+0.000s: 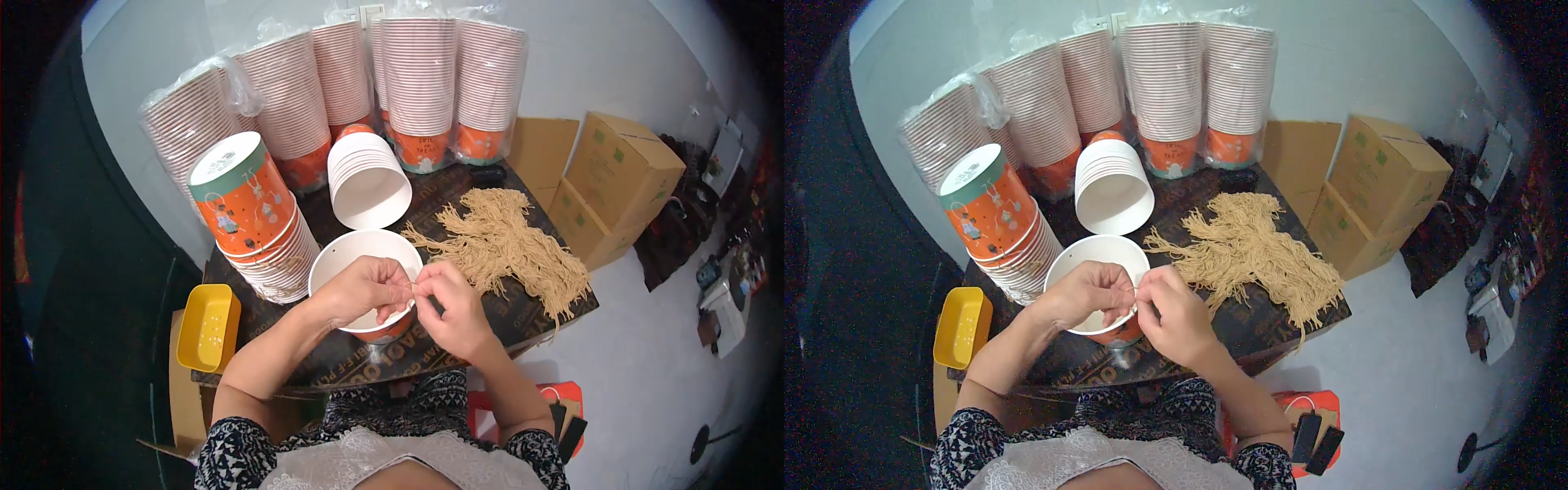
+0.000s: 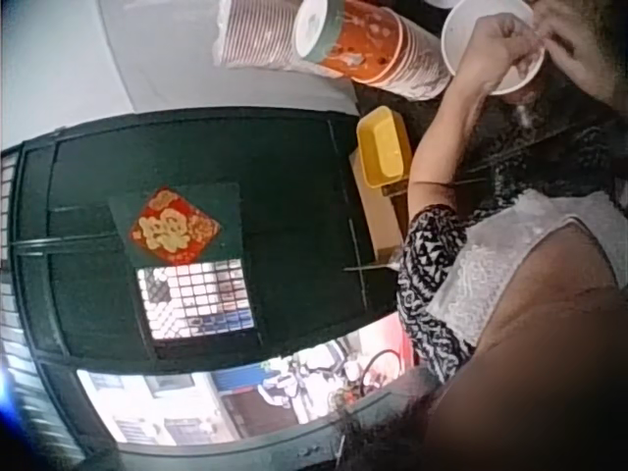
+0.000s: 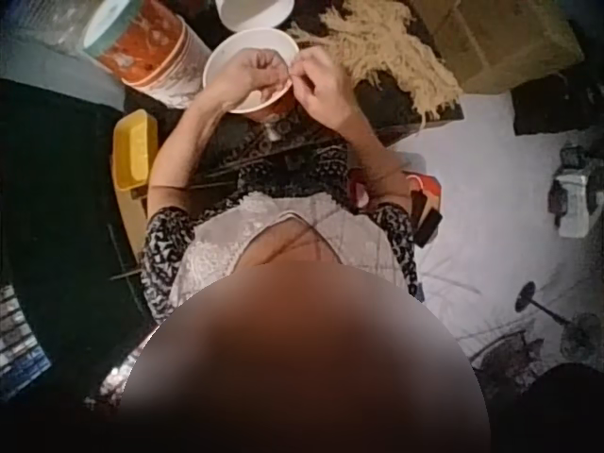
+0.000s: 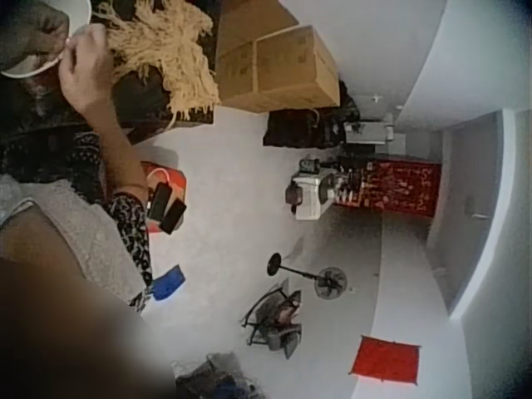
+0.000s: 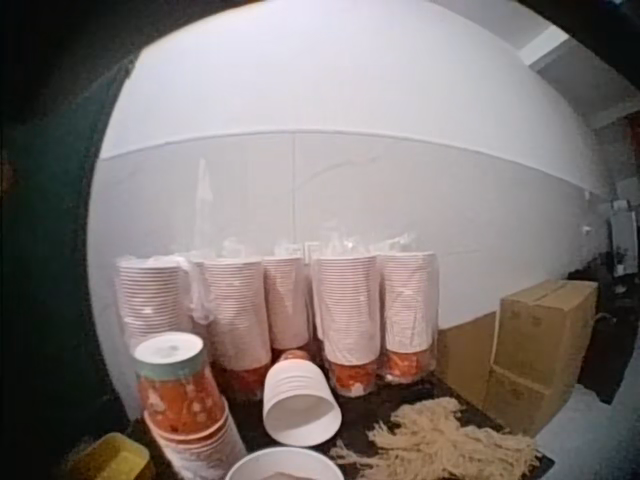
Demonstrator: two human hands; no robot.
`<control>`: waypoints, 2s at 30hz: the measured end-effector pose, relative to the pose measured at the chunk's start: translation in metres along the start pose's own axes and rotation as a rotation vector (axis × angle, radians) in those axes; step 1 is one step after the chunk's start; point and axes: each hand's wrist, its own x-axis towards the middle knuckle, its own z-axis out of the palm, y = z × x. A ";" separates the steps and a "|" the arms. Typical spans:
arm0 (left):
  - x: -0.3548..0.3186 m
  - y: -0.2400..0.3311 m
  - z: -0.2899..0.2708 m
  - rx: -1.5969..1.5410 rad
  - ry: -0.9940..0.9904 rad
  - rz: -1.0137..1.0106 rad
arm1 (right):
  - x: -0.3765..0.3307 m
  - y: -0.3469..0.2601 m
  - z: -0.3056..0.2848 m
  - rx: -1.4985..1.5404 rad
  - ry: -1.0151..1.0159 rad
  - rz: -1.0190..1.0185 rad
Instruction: The person is threading and tying strings to paper cups for assembly.
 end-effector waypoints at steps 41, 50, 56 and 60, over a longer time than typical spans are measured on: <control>-0.027 -0.009 0.037 1.273 0.391 0.579 | -0.007 0.003 0.002 0.150 -0.233 0.297; -0.023 -0.008 0.028 0.972 0.363 0.460 | -0.030 0.007 0.024 0.087 0.051 0.113; -0.021 -0.001 0.028 0.881 0.389 0.353 | -0.041 0.005 0.026 -0.156 0.157 -0.213; -0.017 -0.001 0.026 0.839 0.444 0.277 | -0.051 0.017 0.031 -0.156 0.215 -0.252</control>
